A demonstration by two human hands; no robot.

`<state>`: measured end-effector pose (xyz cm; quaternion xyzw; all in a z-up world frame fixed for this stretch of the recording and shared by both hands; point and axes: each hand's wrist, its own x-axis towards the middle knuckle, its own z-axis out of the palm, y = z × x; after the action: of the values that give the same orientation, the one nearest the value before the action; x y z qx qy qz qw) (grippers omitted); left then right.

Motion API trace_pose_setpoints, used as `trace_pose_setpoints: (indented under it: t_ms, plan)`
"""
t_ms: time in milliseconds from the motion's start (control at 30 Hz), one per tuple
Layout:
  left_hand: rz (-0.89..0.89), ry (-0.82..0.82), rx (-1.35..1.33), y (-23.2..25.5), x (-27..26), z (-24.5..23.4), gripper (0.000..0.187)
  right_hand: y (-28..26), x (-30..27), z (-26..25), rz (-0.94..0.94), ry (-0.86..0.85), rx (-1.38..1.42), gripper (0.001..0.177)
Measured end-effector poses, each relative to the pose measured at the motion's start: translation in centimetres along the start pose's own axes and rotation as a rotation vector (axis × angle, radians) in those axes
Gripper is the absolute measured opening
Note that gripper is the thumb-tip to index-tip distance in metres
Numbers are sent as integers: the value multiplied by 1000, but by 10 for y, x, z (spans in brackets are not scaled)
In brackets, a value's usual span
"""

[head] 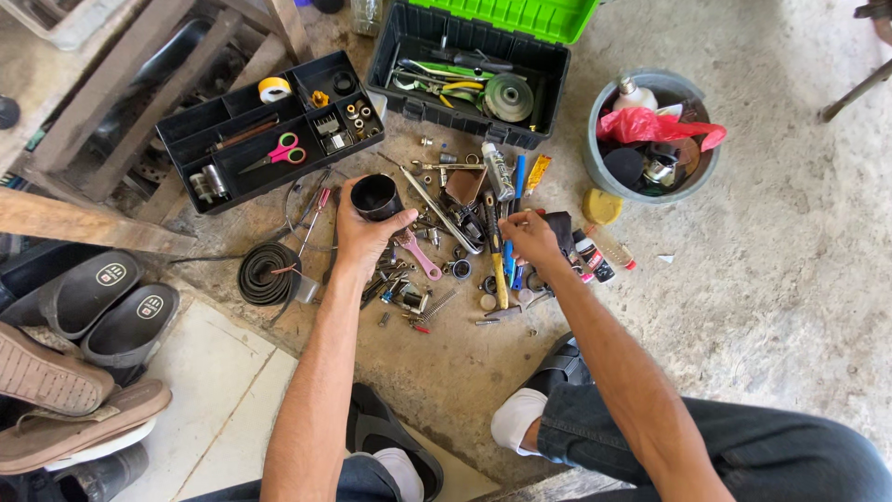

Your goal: The person handles and wipes small metal and plastic parts by hand using a black cloth while sitting near a toolbox and various hand tools.

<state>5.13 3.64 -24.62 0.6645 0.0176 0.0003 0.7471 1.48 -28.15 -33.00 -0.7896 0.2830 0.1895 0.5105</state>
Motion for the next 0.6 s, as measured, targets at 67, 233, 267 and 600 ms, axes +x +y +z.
trace_pose_setpoints:
  t_ms: [67, 233, 267, 600]
  plan:
    - [-47, 9, 1, -12, 2, 2, 67, 17, 11, 10, -151, 162, -290, 48]
    - [-48, -39, 63, -30, 8, 13, 64, 53, 29, 19, -23, 222, -617, 55]
    - [-25, -54, 57, -31, 8, 16, 63, 60, 28, 22, -36, 225, -619, 50]
    - [-136, -92, 118, -23, 4, 32, 71, 77, 27, 33, 71, 355, -414, 37]
